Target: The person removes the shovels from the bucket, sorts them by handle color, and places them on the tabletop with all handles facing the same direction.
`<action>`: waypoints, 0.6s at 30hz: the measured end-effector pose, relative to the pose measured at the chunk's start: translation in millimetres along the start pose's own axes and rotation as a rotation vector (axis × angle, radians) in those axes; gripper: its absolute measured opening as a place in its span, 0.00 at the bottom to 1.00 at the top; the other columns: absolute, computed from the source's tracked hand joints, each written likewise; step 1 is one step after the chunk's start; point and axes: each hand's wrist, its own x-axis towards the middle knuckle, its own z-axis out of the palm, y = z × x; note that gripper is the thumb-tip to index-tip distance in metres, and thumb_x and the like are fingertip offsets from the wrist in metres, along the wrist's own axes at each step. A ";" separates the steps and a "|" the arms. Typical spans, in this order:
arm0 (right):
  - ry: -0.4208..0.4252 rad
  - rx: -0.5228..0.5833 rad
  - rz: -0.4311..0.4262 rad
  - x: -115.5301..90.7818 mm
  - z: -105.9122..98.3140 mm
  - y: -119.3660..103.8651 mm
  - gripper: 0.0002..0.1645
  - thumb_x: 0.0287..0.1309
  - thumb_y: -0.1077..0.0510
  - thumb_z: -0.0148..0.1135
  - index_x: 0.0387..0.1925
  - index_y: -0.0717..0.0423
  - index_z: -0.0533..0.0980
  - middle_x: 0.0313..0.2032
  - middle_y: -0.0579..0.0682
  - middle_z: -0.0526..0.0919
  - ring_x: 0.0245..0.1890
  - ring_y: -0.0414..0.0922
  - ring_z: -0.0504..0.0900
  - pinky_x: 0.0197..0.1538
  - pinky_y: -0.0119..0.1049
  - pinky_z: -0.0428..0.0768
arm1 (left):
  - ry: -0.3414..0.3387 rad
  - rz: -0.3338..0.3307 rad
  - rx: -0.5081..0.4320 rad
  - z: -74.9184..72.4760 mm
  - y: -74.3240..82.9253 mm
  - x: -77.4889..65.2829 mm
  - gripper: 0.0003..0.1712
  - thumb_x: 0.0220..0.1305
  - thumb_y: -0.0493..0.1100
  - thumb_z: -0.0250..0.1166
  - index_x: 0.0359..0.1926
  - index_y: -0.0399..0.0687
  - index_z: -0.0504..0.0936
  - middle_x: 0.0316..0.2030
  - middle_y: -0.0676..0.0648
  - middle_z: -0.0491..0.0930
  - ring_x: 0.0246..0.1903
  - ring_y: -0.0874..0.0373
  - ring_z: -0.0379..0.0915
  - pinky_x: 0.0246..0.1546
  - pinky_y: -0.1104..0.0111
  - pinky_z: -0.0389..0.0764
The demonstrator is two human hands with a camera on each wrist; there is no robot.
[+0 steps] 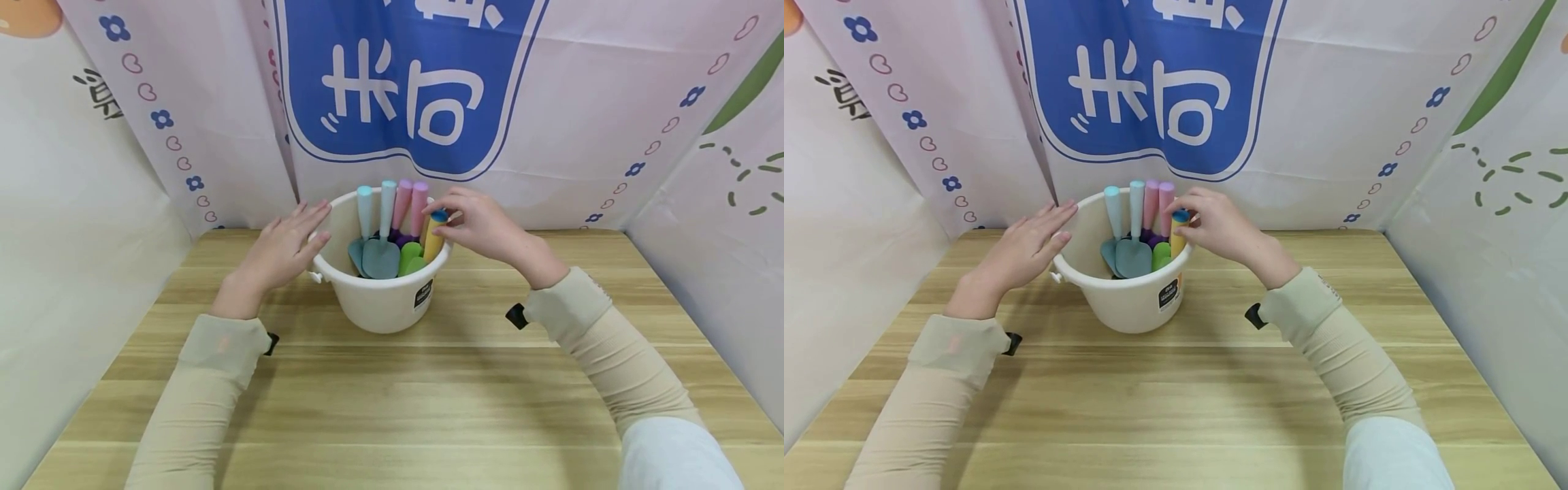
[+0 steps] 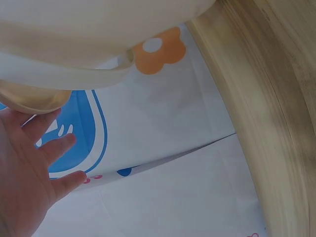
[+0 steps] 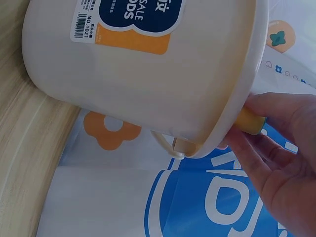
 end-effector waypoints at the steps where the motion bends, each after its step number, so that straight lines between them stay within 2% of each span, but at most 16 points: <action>1: -0.002 0.003 -0.002 0.1 -0.1 -0.5 0.18 0.62 0.68 0.70 0.54 0.64 0.82 0.47 0.57 0.81 0.49 0.53 0.81 0.54 0.46 0.85 | 0.000 0.000 0.001 0.0 -0.1 0.0 0.41 0.80 0.67 0.36 0.82 0.48 0.53 0.80 0.47 0.49 0.79 0.44 0.38 0.73 0.34 0.43; 18: 0.017 0.043 -0.032 0.4 -5.0 -5.0 0.17 0.61 0.71 0.69 0.52 0.66 0.83 0.49 0.58 0.81 0.50 0.53 0.83 0.53 0.46 0.85 | -0.012 -0.009 -0.005 -2.6 2.7 -2.0 0.40 0.81 0.65 0.37 0.82 0.48 0.53 0.80 0.45 0.51 0.79 0.44 0.38 0.73 0.34 0.43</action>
